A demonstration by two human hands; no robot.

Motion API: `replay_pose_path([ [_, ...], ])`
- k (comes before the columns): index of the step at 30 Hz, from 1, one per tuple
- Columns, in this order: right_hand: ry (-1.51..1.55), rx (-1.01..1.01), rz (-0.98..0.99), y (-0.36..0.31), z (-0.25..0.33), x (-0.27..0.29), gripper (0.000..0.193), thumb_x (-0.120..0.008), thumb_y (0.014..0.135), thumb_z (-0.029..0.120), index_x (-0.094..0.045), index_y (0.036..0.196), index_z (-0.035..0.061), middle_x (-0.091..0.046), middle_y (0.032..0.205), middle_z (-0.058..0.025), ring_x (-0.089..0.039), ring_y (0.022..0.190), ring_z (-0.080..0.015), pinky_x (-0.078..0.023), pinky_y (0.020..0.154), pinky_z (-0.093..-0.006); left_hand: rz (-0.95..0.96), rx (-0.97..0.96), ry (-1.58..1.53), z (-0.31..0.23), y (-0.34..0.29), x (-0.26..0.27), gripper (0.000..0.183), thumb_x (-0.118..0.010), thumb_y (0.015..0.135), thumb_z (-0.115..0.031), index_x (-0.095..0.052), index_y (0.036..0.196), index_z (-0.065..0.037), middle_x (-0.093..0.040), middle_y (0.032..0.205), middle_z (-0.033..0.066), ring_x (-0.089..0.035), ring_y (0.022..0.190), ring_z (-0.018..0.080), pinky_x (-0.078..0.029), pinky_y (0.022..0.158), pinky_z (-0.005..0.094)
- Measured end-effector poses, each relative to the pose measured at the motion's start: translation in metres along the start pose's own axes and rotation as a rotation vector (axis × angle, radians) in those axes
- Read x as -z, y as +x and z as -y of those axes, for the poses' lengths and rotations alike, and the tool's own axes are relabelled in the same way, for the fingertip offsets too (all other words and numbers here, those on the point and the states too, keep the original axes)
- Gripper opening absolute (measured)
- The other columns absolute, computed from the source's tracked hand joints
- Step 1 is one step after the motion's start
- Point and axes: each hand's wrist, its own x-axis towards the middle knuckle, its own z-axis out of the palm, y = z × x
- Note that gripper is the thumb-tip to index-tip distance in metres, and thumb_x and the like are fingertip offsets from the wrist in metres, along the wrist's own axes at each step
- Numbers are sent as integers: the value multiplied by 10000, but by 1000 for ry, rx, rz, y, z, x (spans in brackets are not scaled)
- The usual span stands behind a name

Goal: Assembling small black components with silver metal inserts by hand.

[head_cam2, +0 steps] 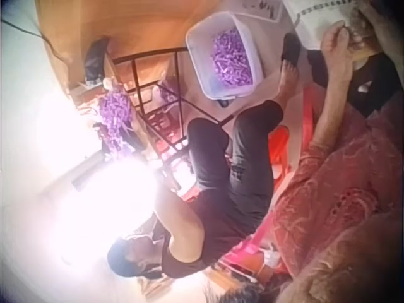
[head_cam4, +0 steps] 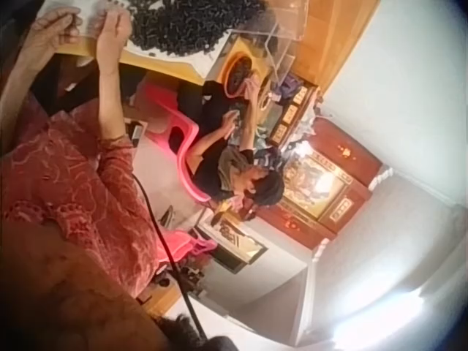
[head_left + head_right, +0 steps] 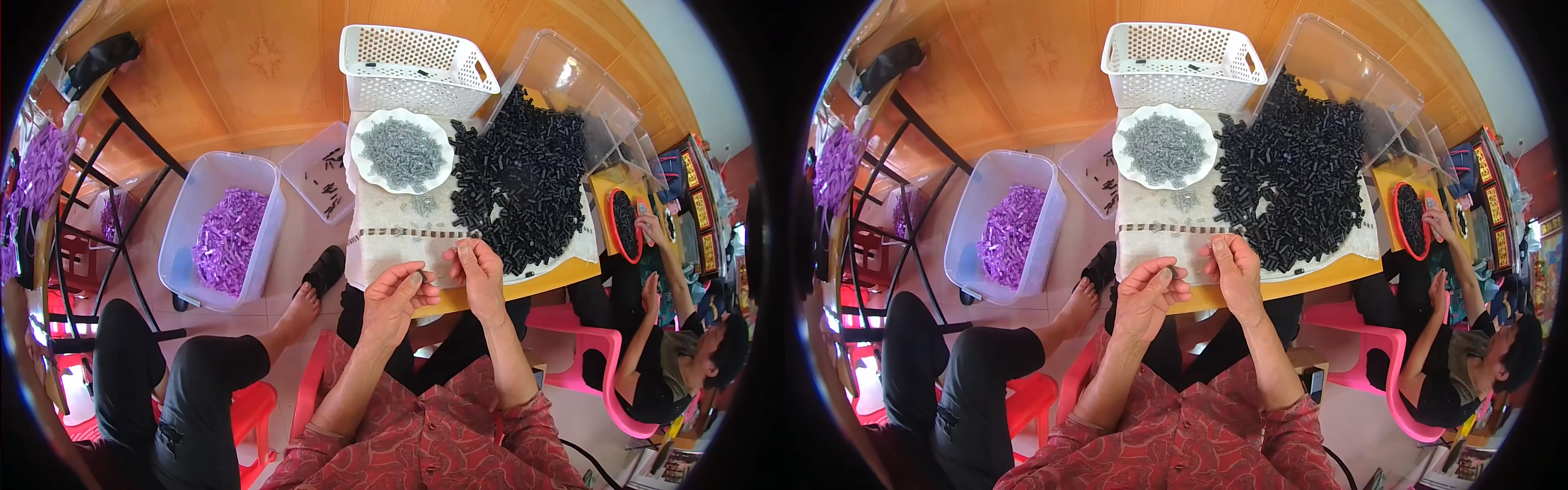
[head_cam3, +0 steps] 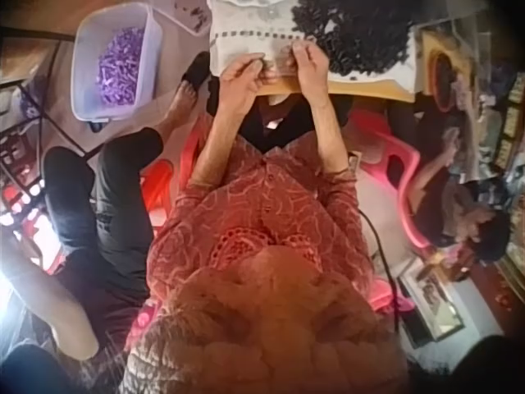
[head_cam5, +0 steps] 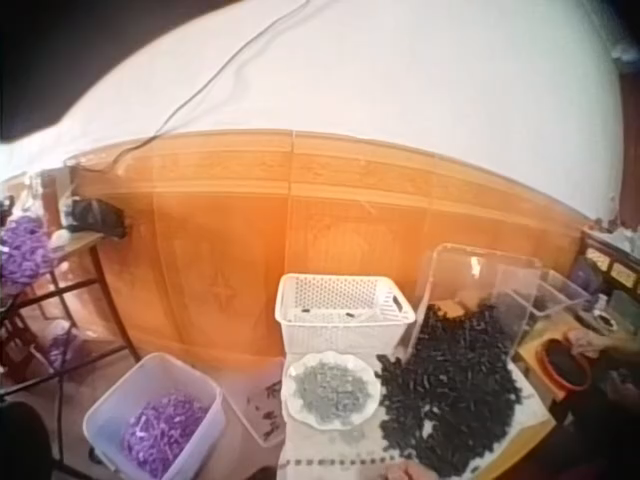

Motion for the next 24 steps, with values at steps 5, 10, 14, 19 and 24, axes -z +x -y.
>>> replay_pose_path([
  [5, 9, -24, -5, -5, 2, 1, 227, -503, 1073, 234, -624, 1011, 52, -670, 871, 1, -518, 645, -35, -434, 569, -198, 3, 2, -11, 1, -1, 0, 226, -571, 1023, -88, -620, 1214, 21, -703, 1054, 158, -717, 841, 218, -617, 790, 370],
  [10, -188, 59, -7, -5, 0, 0, 180, -531, 1053, 173, -625, 1006, 27, -700, 899, -30, -575, 667, -55, -467, 583, -222, -13, 11, -55, 0, 0, -1, 230, -566, 1026, -92, -617, 1219, 22, -703, 1089, 174, -724, 874, 235, -620, 808, 387],
  [14, -385, 167, -56, -14, 8, -7, 142, -551, 1033, 125, -624, 1011, 5, -708, 977, -71, -613, 715, -94, -496, 637, -244, -21, 37, -127, -3, 1, 1, 236, -560, 1028, -91, -611, 1229, 23, -699, 1128, 193, -729, 906, 245, -624, 818, 399],
  [19, -442, 566, -28, -31, 14, -16, 92, -579, 999, 69, -615, 1013, -15, -649, 1157, -141, -638, 857, -168, -509, 731, -279, -16, 34, -154, 0, 0, 4, 219, -575, 1019, -84, -631, 1207, 13, -705, 1121, 181, -725, 873, 221, -627, 795, 377],
  [24, -426, 541, 25, -43, 18, -29, 92, -611, 991, 92, -623, 1008, 3, -638, 1159, -163, -666, 929, -242, -543, 816, -325, 14, 1, -193, 6, -1, 2, 202, -598, 1004, -73, -652, 1183, 3, -710, 1110, 166, -715, 852, 200, -623, 784, 356],
])
